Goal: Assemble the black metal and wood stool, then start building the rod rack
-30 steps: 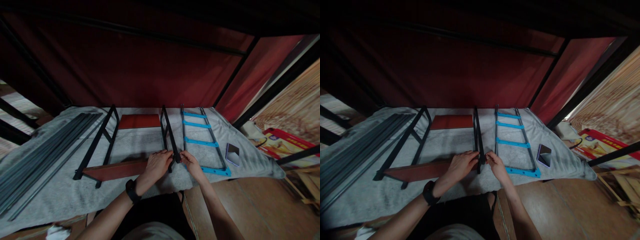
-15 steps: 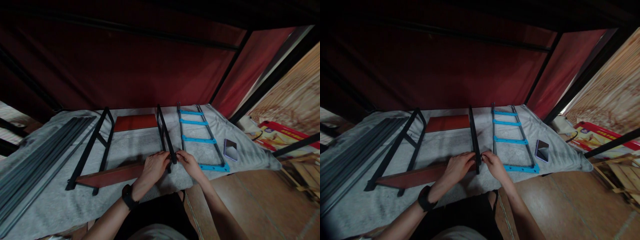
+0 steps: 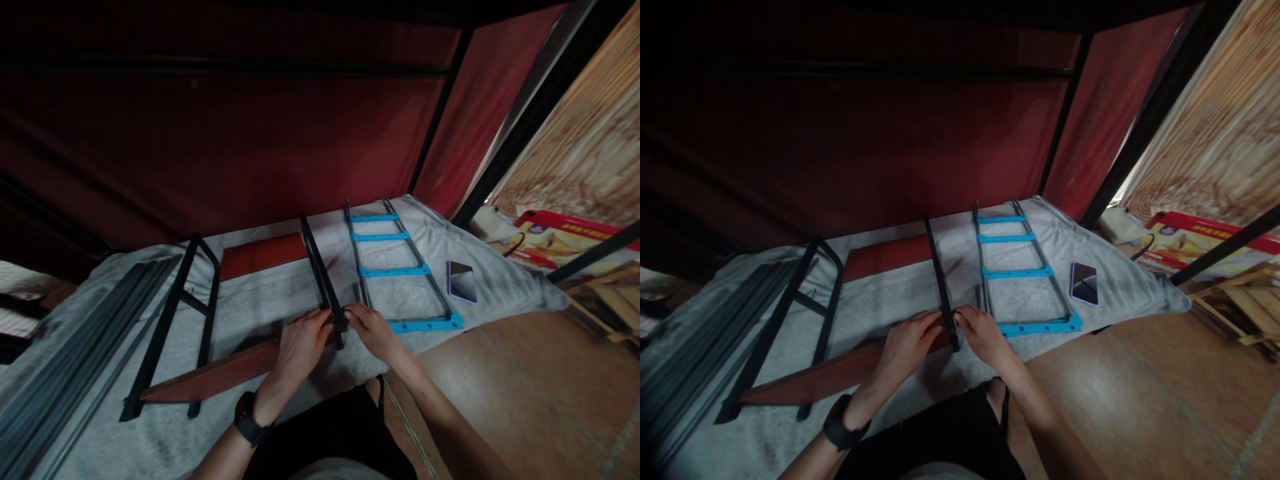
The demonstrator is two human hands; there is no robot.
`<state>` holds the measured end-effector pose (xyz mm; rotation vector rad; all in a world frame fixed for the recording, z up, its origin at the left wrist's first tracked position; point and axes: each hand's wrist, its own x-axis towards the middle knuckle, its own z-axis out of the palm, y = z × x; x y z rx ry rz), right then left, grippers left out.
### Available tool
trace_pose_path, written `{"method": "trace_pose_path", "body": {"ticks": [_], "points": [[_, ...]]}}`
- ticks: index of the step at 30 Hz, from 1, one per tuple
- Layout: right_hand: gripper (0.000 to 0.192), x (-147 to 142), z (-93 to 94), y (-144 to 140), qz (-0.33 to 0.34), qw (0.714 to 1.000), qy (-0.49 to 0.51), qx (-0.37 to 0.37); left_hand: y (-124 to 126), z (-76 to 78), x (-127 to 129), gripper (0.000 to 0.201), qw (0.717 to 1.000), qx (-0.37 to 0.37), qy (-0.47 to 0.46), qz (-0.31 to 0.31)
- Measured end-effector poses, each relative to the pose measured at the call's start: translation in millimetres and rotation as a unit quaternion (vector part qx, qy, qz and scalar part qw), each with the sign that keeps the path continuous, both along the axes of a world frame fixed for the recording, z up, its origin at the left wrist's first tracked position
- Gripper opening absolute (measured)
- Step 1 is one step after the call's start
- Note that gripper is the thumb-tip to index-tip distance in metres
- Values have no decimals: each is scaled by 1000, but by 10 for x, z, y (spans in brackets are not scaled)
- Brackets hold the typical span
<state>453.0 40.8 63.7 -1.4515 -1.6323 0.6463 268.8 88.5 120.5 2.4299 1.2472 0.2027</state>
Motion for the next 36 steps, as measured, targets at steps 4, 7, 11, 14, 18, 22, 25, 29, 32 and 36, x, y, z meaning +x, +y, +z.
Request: {"method": "trace_pose_path", "body": {"ticks": [4,7,11,14,18,22,25,29,32,36], "points": [[38,-3,-95,-14,2,997,71,-6,-4,50,22,31,1000,-7,19,5],[41,2,-193,-21,1,991,137,-13,-1,48,26,31,1000,-4,16,7],[41,-11,-271,-19,1,980,196,-29,5,19,15,32,1000,-4,6,10],[36,-33,-263,-18,-8,978,207,-25,5,1,12,32,1000,-6,1,10],[25,-47,-212,-7,-18,978,206,-4,4,-6,18,32,1000,-7,1,11],[33,-43,-165,37,-31,990,137,5,2,2,21,32,1000,-2,1,11],[41,-47,-157,67,-48,994,97,-14,2,4,23,32,1000,0,5,12],[46,-71,-177,78,-64,994,79,-30,3,-11,23,33,1000,6,10,11],[46,-94,-193,77,-69,992,98,-32,4,-25,16,34,1000,10,14,10],[33,-92,-204,72,-41,990,135,4,11,-37,9,34,1000,14,12,7]]}}
